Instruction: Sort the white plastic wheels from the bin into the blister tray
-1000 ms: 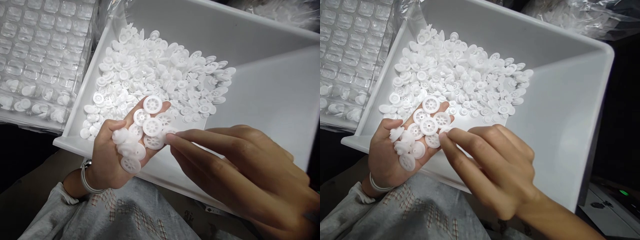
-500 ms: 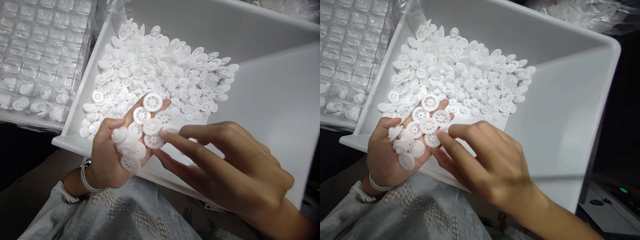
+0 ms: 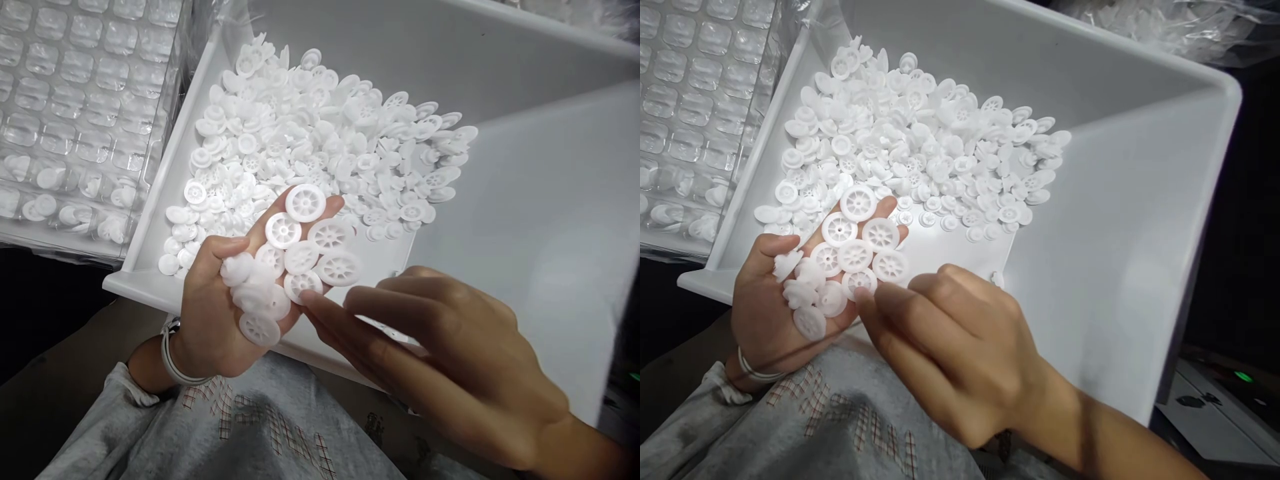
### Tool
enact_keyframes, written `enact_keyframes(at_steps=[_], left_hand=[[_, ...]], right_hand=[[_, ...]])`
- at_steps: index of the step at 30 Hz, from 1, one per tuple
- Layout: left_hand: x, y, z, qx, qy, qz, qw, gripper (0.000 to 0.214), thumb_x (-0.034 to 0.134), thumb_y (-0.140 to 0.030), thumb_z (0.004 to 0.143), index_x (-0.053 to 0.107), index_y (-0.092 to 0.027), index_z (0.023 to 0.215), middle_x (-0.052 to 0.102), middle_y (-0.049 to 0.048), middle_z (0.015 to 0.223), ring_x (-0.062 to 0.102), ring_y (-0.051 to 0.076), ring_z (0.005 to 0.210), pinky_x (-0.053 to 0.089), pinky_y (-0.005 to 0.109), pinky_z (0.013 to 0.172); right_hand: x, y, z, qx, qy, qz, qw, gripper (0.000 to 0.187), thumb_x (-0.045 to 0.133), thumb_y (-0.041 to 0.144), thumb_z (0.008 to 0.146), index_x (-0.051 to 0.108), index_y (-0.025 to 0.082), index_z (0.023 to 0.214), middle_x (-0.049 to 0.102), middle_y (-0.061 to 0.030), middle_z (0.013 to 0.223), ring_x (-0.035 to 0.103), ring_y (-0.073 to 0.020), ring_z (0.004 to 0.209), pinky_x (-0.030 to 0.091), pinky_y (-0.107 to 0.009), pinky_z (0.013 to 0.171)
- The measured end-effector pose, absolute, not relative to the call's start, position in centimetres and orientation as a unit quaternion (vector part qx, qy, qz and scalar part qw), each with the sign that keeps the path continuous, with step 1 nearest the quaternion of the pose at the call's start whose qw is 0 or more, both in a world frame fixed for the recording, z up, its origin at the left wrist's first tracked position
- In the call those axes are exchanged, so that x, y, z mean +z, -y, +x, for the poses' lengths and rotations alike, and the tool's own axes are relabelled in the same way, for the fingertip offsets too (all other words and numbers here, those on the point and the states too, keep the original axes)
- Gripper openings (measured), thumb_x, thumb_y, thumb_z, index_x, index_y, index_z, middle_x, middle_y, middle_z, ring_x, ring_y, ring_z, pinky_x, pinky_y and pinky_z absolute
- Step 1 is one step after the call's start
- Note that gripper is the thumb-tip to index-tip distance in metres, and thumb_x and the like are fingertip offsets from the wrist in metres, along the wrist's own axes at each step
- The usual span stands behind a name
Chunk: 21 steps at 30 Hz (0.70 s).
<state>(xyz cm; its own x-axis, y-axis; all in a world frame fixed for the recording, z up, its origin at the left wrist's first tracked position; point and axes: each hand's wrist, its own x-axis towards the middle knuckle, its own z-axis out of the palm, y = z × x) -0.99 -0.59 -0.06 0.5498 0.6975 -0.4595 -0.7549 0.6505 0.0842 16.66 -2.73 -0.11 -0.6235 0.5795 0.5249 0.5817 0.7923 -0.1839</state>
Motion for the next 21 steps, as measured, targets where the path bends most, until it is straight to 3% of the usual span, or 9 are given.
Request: enact_keyframes(at_steps=[3, 7, 10, 18, 21], left_hand=[[-0.08, 0.53, -1.10, 0.407, -0.235, -0.062, 0.881, 0.062, 0.040, -0.032, 0.084, 0.045, -0.022, 0.144, 0.057, 0.0039, 0.142, 0.047, 0.024, 0.137, 0.028, 0.041, 0.120], [-0.09, 0.69, -1.29, 0.400, -0.224, -0.057, 0.887, 0.057, 0.039, -0.033, 0.085, 0.049, -0.024, 0.141, 0.056, 0.0017, 0.143, 0.045, 0.024, 0.139, 0.033, 0.040, 0.116], [0.01, 0.78, -1.29, 0.404, -0.233, -0.060, 0.883, 0.056, 0.040, -0.033, 0.086, 0.050, -0.023, 0.140, 0.055, 0.0020, 0.144, 0.041, 0.027, 0.142, 0.029, 0.046, 0.118], [-0.02, 0.61, -1.22, 0.415, -0.227, -0.068, 0.879, 0.056, 0.038, -0.032, 0.086, 0.051, -0.020, 0.139, 0.057, 0.0038, 0.141, 0.041, 0.026, 0.142, 0.019, 0.048, 0.123], [-0.25, 0.74, -1.35, 0.412, -0.210, -0.058, 0.885, 0.052, 0.040, -0.033, 0.086, 0.055, -0.024, 0.135, 0.056, 0.0016, 0.143, 0.039, 0.027, 0.143, 0.018, 0.050, 0.123]], right_hand=[[-0.06, 2.92, 16.58, 0.001, 0.911, -0.306, 0.276, 0.014, 0.068, 0.004, 0.078, 0.065, 0.015, 0.086, 0.065, -0.0057, 0.095, 0.050, -0.0141, 0.066, 0.037, -0.035, 0.045], [-0.16, 2.63, 16.37, -0.022, 0.916, -0.286, 0.281, 0.012, 0.068, 0.007, 0.080, 0.063, 0.016, 0.074, 0.065, -0.0043, 0.083, 0.049, -0.0137, 0.062, 0.033, -0.034, 0.044], [-0.24, 2.29, 16.15, -0.031, 0.917, -0.267, 0.293, 0.016, 0.069, 0.006, 0.079, 0.063, 0.015, 0.068, 0.064, -0.0041, 0.075, 0.049, -0.0138, 0.062, 0.032, -0.033, 0.043], [0.08, 2.50, 16.33, -0.019, 0.911, -0.301, 0.281, 0.011, 0.071, 0.006, 0.079, 0.066, 0.015, 0.080, 0.067, -0.0025, 0.078, 0.053, -0.0136, 0.064, 0.037, -0.032, 0.045], [0.30, 2.24, 16.29, -0.027, 0.921, -0.270, 0.279, 0.014, 0.072, 0.007, 0.079, 0.065, 0.017, 0.071, 0.067, -0.0008, 0.076, 0.054, -0.0117, 0.062, 0.037, -0.030, 0.042]])
